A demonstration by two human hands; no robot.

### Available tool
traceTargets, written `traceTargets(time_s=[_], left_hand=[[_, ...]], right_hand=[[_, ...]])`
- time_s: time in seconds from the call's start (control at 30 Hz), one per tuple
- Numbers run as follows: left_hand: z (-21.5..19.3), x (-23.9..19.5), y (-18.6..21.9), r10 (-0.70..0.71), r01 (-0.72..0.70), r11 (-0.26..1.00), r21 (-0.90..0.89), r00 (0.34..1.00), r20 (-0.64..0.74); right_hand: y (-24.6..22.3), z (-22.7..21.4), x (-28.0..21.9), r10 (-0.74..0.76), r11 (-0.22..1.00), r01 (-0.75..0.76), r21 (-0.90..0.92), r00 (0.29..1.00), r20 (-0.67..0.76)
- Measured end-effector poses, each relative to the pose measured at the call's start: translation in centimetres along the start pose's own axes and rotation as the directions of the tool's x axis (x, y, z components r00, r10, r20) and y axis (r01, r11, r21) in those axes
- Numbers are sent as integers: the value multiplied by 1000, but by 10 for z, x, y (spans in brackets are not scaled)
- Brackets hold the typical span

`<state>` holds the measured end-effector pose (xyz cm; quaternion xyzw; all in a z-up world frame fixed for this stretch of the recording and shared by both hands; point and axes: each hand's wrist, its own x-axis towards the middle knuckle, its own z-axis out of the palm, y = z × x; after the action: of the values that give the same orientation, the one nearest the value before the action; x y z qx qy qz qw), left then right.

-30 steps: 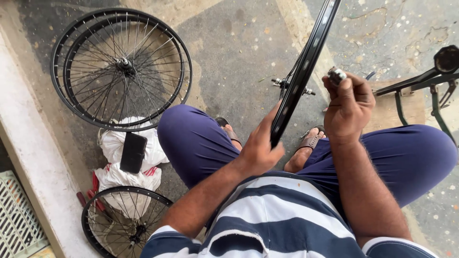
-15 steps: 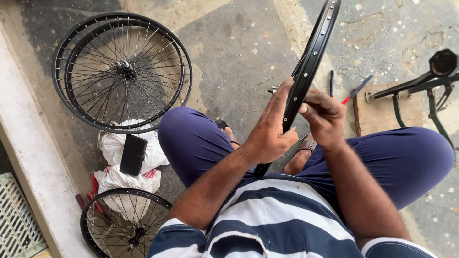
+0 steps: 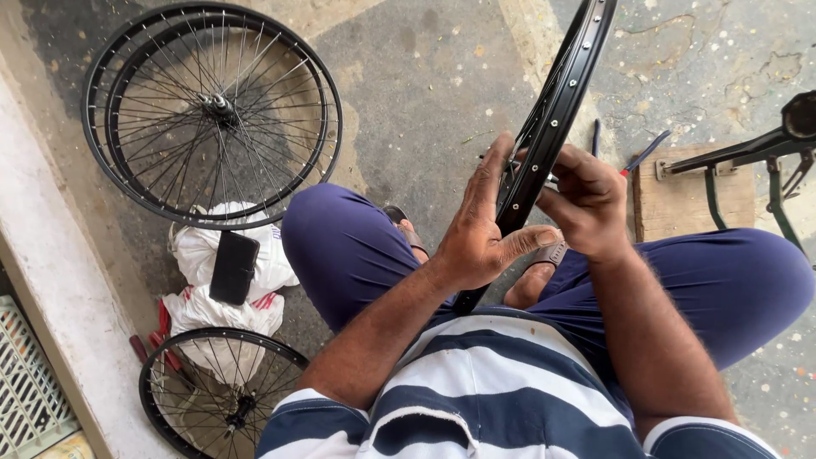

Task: The person sits on the floor and uses a small metal tool to tighten or adjust the nipples on the rim of a bicycle wheel. The person holds the wheel steady with one hand while manipulating the tool with the other, working methodically around the rim.

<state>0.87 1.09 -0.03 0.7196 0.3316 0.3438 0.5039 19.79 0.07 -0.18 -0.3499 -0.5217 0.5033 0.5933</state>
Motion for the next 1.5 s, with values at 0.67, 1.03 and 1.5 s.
traceTargets(time_s=[0.67,1.03,1.5], left_hand=[[30,54,-96,-14,359,412,-837,921,389],[26,32,-87,25,133,529,-838,985,172],[24,40,-69,-128,313,497,-809,949,289]], right_hand=[[-32,4,10,-131,706,208,-677,978,164],[32,18,2,-348,574,-55,-817,887,-304],[-24,-17,31,-63,671,301,-677,934,352]])
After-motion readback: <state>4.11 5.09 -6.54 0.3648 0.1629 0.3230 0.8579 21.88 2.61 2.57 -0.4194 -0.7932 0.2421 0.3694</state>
